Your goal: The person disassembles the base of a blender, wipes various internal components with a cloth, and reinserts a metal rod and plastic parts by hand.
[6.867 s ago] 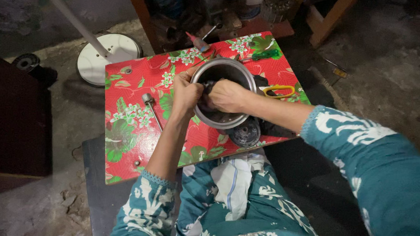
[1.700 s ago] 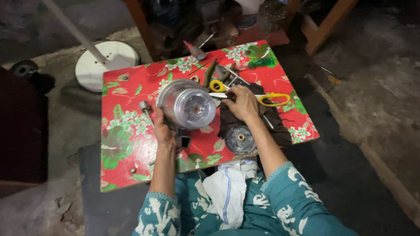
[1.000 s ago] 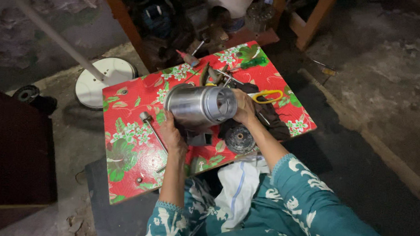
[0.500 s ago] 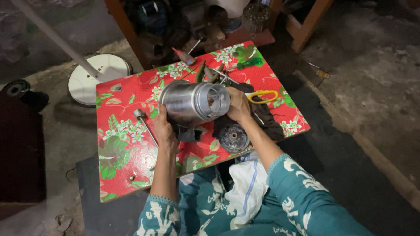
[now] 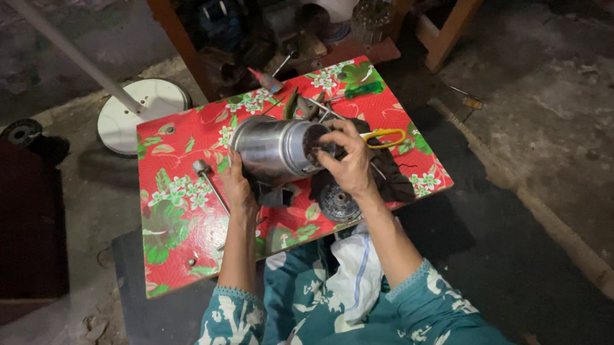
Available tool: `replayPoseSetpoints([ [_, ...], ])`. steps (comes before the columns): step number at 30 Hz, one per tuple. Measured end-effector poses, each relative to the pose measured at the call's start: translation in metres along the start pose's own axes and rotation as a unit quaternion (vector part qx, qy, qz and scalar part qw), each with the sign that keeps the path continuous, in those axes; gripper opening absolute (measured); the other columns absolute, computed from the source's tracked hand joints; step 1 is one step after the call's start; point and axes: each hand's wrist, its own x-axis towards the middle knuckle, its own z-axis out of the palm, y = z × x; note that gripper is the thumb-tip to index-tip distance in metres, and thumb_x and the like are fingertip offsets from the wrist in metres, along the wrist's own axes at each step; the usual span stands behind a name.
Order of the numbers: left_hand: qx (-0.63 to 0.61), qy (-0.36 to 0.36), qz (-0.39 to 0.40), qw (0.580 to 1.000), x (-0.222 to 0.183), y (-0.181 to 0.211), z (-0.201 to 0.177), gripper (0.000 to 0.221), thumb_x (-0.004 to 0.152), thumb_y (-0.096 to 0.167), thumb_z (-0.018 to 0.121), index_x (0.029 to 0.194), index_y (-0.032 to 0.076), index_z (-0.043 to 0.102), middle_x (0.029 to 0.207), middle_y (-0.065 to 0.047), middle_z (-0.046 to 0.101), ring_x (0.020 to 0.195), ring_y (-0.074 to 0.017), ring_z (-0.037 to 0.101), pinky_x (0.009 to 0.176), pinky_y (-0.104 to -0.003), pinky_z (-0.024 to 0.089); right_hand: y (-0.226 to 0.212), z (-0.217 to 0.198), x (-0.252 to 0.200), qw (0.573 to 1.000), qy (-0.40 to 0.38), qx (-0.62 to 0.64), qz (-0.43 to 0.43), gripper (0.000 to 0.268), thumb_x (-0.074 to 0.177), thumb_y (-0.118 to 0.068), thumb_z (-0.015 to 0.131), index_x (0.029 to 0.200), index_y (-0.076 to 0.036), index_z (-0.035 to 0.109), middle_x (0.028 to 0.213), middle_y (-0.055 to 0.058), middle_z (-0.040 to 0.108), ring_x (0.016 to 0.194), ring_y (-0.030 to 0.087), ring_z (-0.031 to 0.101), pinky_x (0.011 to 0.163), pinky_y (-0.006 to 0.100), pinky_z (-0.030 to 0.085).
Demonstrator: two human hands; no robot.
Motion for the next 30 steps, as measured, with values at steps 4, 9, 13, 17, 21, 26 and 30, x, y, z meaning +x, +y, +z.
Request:
replayPoseSetpoints([
  [4,0.011,0.021,-0.018,1.000,0.004,-0.002,-0.006,0.044,0.103,0.039,0.061,0.117,-0.002,0.066,0.112,-0.011,0.073,0.097,-0.0202,0.071,0.090,-0.037,0.058,-0.001,0.005,-0.002,0.999,0.011,0.037,0.020,0.025,0.075,-0.004,0.077,0.099,-0.003,0.070,0.123,0.014,0.063,0.117,0.028,0.064,0.101,0.035,0.050],
  [9,-0.015,0.016,-0.028,0.999,0.005,-0.004,-0.006,0.043,0.101,0.040,0.061,0.119,0.002,0.066,0.113,-0.009,0.072,0.097,-0.0188,0.070,0.090,-0.036,0.058,0.009,0.009,-0.006,0.999,0.002,0.039,0.023,0.026,0.074,-0.002,0.076,0.099,-0.002,0.067,0.124,0.014,0.059,0.124,0.029,0.059,0.109,0.038,0.045],
  [13,-0.016,-0.004,-0.011,1.000,0.001,-0.001,-0.005,0.046,0.103,0.040,0.063,0.122,-0.001,0.065,0.114,-0.011,0.072,0.097,-0.0203,0.070,0.091,-0.037,0.057,0.014,0.017,-0.006,0.999,-0.006,0.034,0.022,0.028,0.075,-0.003,0.076,0.100,-0.001,0.064,0.125,0.016,0.056,0.124,0.031,0.057,0.110,0.038,0.043],
  [17,-0.036,-0.041,0.002,0.998,-0.009,0.002,-0.007,0.049,0.101,0.040,0.061,0.135,0.005,0.057,0.125,-0.007,0.068,0.110,-0.0184,0.067,0.101,-0.037,0.053,0.004,0.016,-0.002,0.999,-0.019,0.030,0.007,0.030,0.076,-0.002,0.072,0.103,-0.001,0.062,0.124,0.017,0.053,0.123,0.033,0.056,0.109,0.040,0.044],
  [21,-0.081,0.011,-0.019,0.996,-0.011,-0.010,-0.021,0.055,0.105,0.043,0.056,0.142,0.003,0.054,0.135,-0.007,0.064,0.120,-0.0209,0.062,0.109,-0.041,0.048,-0.030,0.024,-0.007,0.999,-0.024,-0.020,-0.009,0.025,0.075,-0.004,0.074,0.099,-0.002,0.066,0.124,0.016,0.057,0.123,0.033,0.058,0.107,0.041,0.047],
  [26,-0.084,0.004,-0.039,0.996,-0.009,-0.013,-0.036,0.063,0.102,0.053,0.049,0.144,0.005,0.052,0.140,-0.007,0.062,0.126,-0.0206,0.060,0.111,-0.039,0.047,-0.046,0.024,-0.011,0.997,-0.057,0.010,-0.051,0.021,0.082,-0.010,0.081,0.099,-0.001,0.072,0.127,0.016,0.062,0.123,0.030,0.060,0.106,0.041,0.047],
  [30,-0.068,0.015,-0.062,0.996,-0.008,-0.012,-0.036,0.070,0.101,0.059,0.045,0.144,0.005,0.053,0.140,-0.006,0.063,0.125,-0.0199,0.061,0.110,-0.037,0.046,0.011,0.003,-0.002,0.972,-0.031,0.187,0.136,0.015,0.091,-0.012,0.077,0.099,0.000,0.075,0.102,0.009,0.074,0.094,0.014,0.067,0.084,0.030,0.054],
])
